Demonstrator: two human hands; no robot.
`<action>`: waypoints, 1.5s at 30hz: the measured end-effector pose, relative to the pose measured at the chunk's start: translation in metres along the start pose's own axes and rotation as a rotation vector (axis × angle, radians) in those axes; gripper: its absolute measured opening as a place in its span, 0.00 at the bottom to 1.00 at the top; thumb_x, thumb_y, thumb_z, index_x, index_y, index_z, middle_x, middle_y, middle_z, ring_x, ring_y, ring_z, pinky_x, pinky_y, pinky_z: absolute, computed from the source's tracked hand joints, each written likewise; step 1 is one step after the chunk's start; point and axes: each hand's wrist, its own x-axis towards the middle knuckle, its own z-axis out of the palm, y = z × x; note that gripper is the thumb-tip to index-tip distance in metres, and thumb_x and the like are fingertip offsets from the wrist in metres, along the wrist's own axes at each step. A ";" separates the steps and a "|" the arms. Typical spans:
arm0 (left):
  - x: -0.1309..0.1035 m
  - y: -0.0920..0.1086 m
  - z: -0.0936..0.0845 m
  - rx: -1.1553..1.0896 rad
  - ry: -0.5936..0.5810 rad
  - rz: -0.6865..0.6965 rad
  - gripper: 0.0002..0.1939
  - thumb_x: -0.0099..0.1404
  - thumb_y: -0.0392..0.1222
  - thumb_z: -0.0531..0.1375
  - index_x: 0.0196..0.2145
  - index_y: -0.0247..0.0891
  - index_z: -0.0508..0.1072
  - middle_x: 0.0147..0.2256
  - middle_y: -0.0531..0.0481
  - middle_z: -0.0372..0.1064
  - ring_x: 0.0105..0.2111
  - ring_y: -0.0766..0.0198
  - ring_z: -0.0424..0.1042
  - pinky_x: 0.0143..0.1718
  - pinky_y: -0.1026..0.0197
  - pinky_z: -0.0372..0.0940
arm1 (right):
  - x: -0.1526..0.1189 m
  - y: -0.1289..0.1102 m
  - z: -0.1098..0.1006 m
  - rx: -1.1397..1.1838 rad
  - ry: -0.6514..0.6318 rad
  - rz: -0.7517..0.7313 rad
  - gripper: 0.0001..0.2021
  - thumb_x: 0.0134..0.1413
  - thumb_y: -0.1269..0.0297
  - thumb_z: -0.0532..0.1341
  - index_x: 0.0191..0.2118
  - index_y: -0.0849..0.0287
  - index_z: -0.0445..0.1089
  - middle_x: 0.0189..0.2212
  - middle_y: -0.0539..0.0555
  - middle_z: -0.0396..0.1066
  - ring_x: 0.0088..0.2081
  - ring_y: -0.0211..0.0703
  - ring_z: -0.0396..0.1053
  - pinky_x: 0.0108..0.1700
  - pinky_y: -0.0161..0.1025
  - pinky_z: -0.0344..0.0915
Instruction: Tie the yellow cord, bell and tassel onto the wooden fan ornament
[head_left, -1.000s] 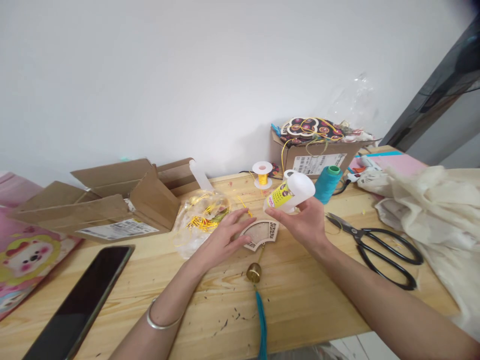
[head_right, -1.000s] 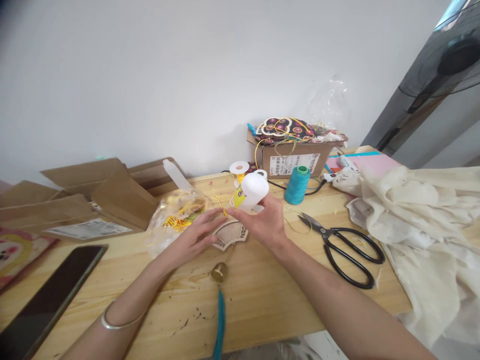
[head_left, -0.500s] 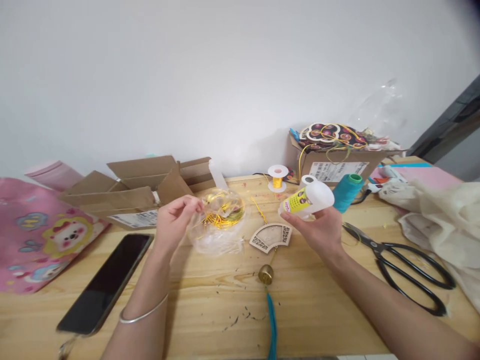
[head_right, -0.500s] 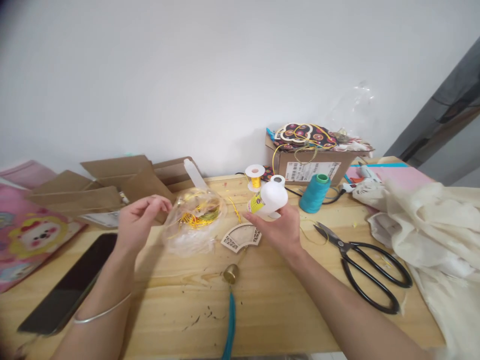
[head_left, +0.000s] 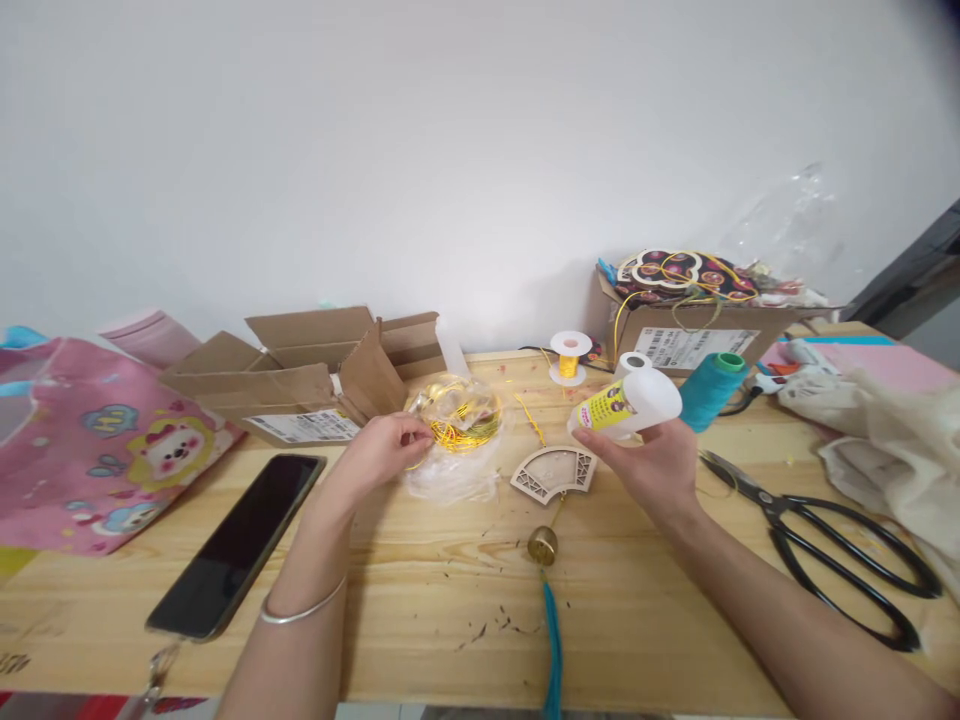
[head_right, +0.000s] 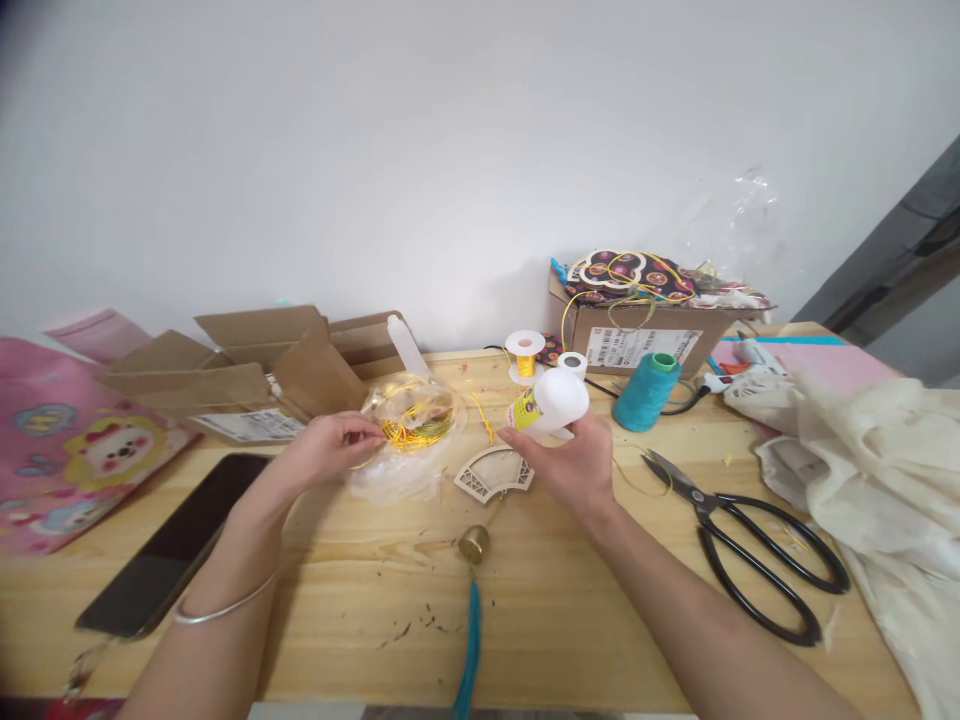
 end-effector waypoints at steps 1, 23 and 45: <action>0.001 0.001 0.001 0.011 0.006 0.010 0.11 0.55 0.42 0.53 0.29 0.37 0.74 0.30 0.50 0.71 0.27 0.65 0.68 0.27 0.67 0.59 | 0.000 0.000 0.000 0.000 -0.002 -0.002 0.15 0.32 0.54 0.66 0.24 0.62 0.72 0.25 0.56 0.75 0.26 0.49 0.72 0.28 0.41 0.69; 0.007 0.008 0.011 0.127 -0.010 -0.044 0.10 0.54 0.40 0.51 0.25 0.38 0.71 0.26 0.50 0.70 0.24 0.65 0.66 0.25 0.66 0.55 | -0.001 -0.004 -0.001 0.043 -0.021 0.021 0.14 0.32 0.55 0.66 0.24 0.61 0.71 0.24 0.55 0.75 0.26 0.49 0.72 0.27 0.41 0.69; -0.004 0.045 0.000 -0.737 0.368 -0.021 0.10 0.47 0.43 0.64 0.27 0.35 0.73 0.27 0.48 0.72 0.26 0.66 0.69 0.28 0.65 0.65 | 0.002 0.001 0.002 0.148 -0.091 0.168 0.18 0.28 0.55 0.68 0.28 0.61 0.68 0.30 0.58 0.75 0.30 0.50 0.73 0.30 0.43 0.70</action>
